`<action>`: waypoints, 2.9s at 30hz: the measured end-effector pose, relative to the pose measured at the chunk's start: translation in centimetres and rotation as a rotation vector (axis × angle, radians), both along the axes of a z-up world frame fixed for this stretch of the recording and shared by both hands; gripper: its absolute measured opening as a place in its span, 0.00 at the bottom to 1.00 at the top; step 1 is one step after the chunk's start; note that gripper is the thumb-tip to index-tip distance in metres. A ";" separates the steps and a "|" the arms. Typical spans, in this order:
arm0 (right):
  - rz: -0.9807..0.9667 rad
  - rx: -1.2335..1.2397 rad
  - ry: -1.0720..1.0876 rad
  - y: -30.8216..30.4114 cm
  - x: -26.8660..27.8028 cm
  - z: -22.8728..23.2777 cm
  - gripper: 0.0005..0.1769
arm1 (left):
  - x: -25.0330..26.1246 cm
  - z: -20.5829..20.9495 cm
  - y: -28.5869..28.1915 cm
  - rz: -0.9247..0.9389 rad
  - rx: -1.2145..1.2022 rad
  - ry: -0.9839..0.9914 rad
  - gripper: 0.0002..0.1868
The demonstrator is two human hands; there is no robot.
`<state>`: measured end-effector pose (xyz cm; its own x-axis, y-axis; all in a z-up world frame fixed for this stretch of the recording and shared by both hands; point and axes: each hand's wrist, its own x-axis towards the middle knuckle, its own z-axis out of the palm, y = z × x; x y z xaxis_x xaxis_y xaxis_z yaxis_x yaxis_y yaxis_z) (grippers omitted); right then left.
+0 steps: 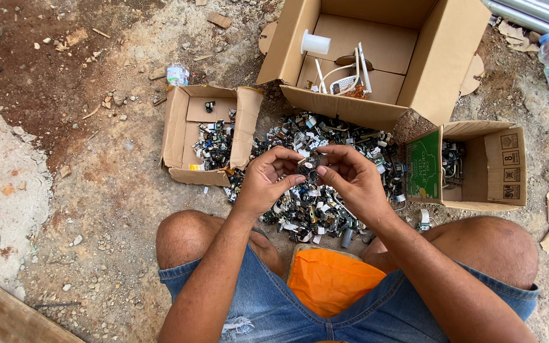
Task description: The person sits on the ground and sorts small electronic components from a large pile into two cardboard boxes. They pick up individual pieces, inspect them, and place them into either the left or right box.
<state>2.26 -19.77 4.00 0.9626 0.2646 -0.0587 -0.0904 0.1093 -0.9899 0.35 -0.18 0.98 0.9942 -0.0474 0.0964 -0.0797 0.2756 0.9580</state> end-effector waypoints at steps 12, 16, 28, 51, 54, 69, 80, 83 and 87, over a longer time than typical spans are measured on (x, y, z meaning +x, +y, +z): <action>0.172 -0.094 -0.236 6.0 -0.1 1.1 0.23 | -4.1 3.1 3.5 0.178 -0.008 0.167 0.25; 0.233 -0.012 -0.245 10.0 0.2 1.1 0.21 | -5.0 4.0 7.7 0.235 0.108 0.135 0.23; 0.272 -0.308 0.038 19.5 4.9 -16.0 0.21 | -6.4 4.6 17.4 0.439 0.756 0.176 0.19; 0.012 -0.771 -0.175 15.5 4.9 -34.6 0.14 | -5.9 5.2 15.2 -0.345 1.034 0.038 0.20; -0.088 -0.874 -0.078 9.4 2.6 -37.3 0.13 | -5.8 5.6 13.9 -0.407 1.069 0.026 0.21; -0.145 -1.265 0.024 -6.1 -0.6 -40.2 0.25 | -8.8 -1.5 -3.1 -1.057 1.364 -0.081 0.43; 0.208 -1.266 0.384 -0.4 5.3 -35.4 0.38 | -7.1 -3.0 -3.0 -1.205 1.381 0.120 0.41; 0.249 -1.333 0.382 -0.1 5.8 -35.4 0.34 | -6.7 -3.5 -2.6 -1.203 1.419 0.150 0.40; 0.223 -1.331 0.239 -0.9 5.8 -34.0 0.19 | -5.9 -4.1 -2.3 -1.108 1.479 0.125 0.37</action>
